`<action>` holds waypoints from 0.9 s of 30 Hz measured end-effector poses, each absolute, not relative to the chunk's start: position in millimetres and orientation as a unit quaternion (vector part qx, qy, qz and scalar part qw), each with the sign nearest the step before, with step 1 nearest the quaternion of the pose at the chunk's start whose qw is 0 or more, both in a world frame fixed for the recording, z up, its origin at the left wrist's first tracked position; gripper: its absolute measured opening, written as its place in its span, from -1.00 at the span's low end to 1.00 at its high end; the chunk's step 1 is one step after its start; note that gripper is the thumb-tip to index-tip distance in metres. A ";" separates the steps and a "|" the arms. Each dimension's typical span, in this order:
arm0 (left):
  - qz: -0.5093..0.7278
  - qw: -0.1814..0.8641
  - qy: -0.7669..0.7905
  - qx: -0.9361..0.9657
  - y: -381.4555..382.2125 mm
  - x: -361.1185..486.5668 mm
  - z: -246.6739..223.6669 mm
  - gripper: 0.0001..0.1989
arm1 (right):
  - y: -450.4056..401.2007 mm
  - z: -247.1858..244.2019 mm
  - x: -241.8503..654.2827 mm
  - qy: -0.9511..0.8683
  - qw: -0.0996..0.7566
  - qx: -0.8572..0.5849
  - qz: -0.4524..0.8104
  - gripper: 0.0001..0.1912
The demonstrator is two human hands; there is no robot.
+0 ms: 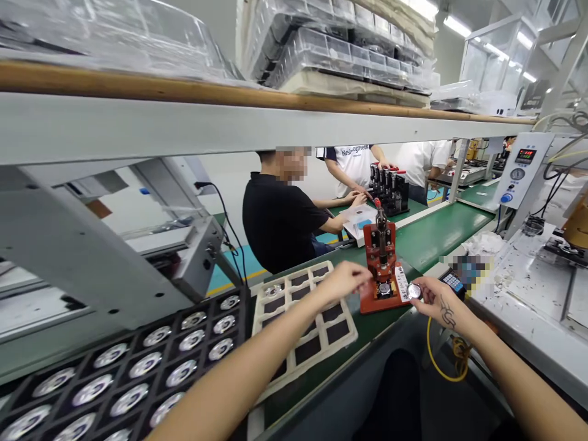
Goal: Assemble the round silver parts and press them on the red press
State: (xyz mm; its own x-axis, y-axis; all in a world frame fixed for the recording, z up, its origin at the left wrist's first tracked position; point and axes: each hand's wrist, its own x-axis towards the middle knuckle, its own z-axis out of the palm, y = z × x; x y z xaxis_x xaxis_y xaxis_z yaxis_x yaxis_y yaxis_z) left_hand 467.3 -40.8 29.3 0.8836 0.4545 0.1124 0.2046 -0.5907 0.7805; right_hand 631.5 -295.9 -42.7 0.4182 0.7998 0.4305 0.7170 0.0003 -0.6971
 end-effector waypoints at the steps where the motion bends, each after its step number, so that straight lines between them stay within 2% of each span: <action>1: 0.120 0.410 0.183 0.885 -48.6 466.4 10.0 -0.77 | -288.6 -46.6 633.0 -0.543 0.457 -0.703 0.049 -0.70; 4: 0.090 0.388 0.179 0.900 -66.8 481.8 -27.4 -0.86 | -265.8 -54.6 639.2 -0.553 0.447 -0.701 0.057 -0.74; 7: 0.100 0.366 0.171 0.909 -72.2 502.2 -40.3 -0.83 | -251.4 -62.4 646.4 -0.550 0.438 -0.708 0.064 -0.75; 12: 0.112 0.361 0.158 0.912 -68.7 493.9 -39.7 -0.84 | -239.2 -76.1 653.2 -0.559 0.406 -0.717 0.089 -0.81; 17: 0.129 0.371 0.166 0.904 -44.5 434.0 -12.6 -0.73 | -210.7 -72.9 652.7 -0.596 0.349 -0.715 0.109 -0.70; 19: 0.148 0.401 0.190 0.884 -30.5 404.9 4.7 -0.67 | -200.4 -68.2 649.6 -0.611 0.332 -0.709 0.116 -0.72; 24: 0.182 0.598 0.271 0.732 -9.3 332.4 44.8 -0.48 | -204.3 -53.2 646.7 -0.630 0.318 -0.699 0.116 -0.78; 26: 0.226 0.620 0.293 0.691 -7.6 304.1 57.6 -0.46 | -213.4 -36.7 657.5 -0.621 0.319 -0.708 0.103 -0.82; 27: 0.248 0.616 0.309 0.681 -8.0 290.7 63.5 -0.46 | -216.5 -24.3 666.1 -0.611 0.323 -0.717 0.090 -0.74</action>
State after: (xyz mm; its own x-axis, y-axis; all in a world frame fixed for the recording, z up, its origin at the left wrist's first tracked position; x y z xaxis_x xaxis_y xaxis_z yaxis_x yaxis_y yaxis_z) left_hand 290.7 -8.0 63.5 0.6859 0.7264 -0.0434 0.1152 -0.0494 0.9921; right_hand 666.1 -216.5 -24.3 0.2370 0.9342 0.2667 0.8181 -0.0439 -0.5734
